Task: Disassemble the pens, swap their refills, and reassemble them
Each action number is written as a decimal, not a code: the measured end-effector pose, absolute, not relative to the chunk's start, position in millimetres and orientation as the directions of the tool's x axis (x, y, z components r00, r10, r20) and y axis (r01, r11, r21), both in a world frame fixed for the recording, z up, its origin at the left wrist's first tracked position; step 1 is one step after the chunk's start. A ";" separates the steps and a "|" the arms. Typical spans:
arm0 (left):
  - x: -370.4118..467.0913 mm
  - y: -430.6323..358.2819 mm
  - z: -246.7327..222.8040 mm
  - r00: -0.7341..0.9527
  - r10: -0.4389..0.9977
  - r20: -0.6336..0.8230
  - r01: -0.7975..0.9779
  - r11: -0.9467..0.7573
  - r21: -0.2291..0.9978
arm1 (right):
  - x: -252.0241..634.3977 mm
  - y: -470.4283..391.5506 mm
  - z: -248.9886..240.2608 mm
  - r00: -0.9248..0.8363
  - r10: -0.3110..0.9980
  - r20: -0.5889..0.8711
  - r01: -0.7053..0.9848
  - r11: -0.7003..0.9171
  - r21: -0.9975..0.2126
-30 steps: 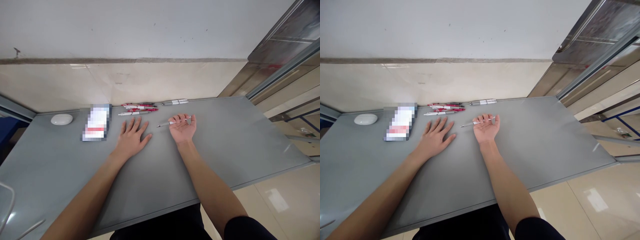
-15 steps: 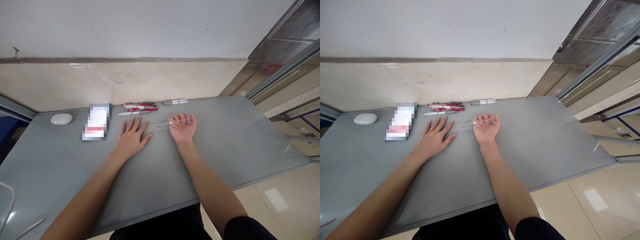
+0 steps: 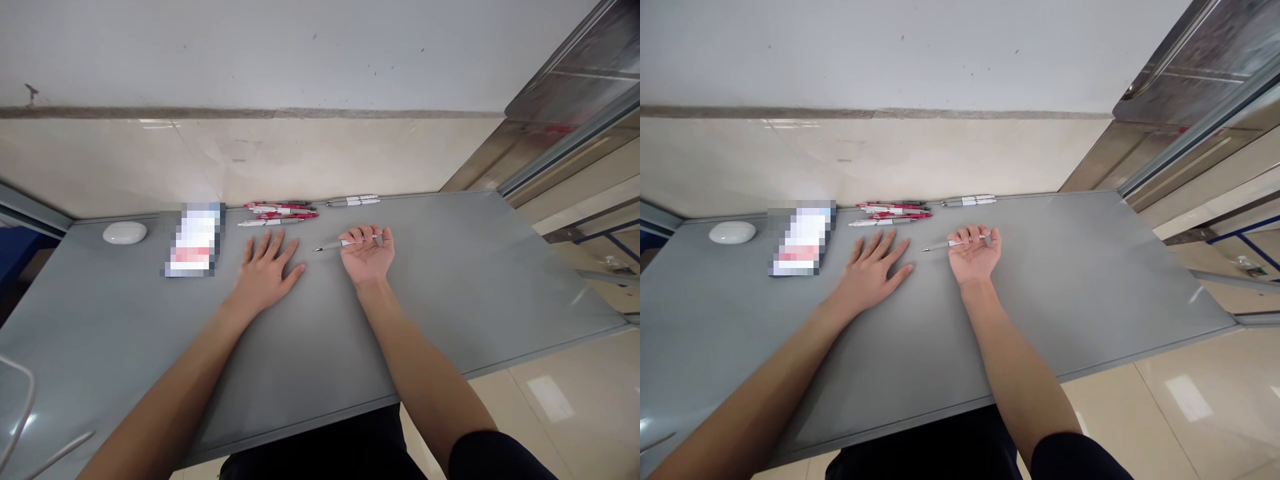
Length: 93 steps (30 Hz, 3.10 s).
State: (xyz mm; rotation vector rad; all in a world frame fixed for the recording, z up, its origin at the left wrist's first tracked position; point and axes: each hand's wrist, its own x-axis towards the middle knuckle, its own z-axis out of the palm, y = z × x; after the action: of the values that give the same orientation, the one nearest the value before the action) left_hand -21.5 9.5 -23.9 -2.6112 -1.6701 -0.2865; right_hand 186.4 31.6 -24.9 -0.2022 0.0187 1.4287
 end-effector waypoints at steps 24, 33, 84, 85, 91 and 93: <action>-21.4 9.8 -24.7 0.404 0.896 0.185 0.900 -0.425 0.092 | 184.9 31.0 -23.2 0.169 0.978 -0.124 -0.967 0.140 -0.211; -21.5 9.8 -25.1 0.403 0.897 0.180 0.904 -0.421 0.075 | 185.8 29.7 -24.1 0.135 0.986 -0.093 -0.984 0.123 -0.125; -6.7 25.8 -37.4 0.423 0.702 0.573 0.720 -0.644 0.257 | 169.0 16.9 -19.0 -0.402 0.724 0.560 0.756 0.608 -0.242; -7.0 25.6 -37.6 0.425 0.701 0.572 0.715 -0.648 0.263 | 169.3 16.6 -19.6 -0.430 0.711 0.557 0.762 0.617 -0.198; -6.8 23.8 -37.3 0.432 0.713 0.552 0.714 -0.644 0.273 | 177.2 18.8 -14.6 -0.483 0.727 0.488 0.779 0.611 -0.140; -6.8 22.7 -35.5 0.423 0.714 0.558 0.724 -0.636 0.265 | 180.7 21.7 -11.2 -0.513 0.731 0.451 0.763 0.629 -0.151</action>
State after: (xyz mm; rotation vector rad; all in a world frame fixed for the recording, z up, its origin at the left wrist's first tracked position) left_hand -6.8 22.7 -35.5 -2.6362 -1.3322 -1.0210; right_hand 180.7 21.7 -11.2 -1.1740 -2.3753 -0.0910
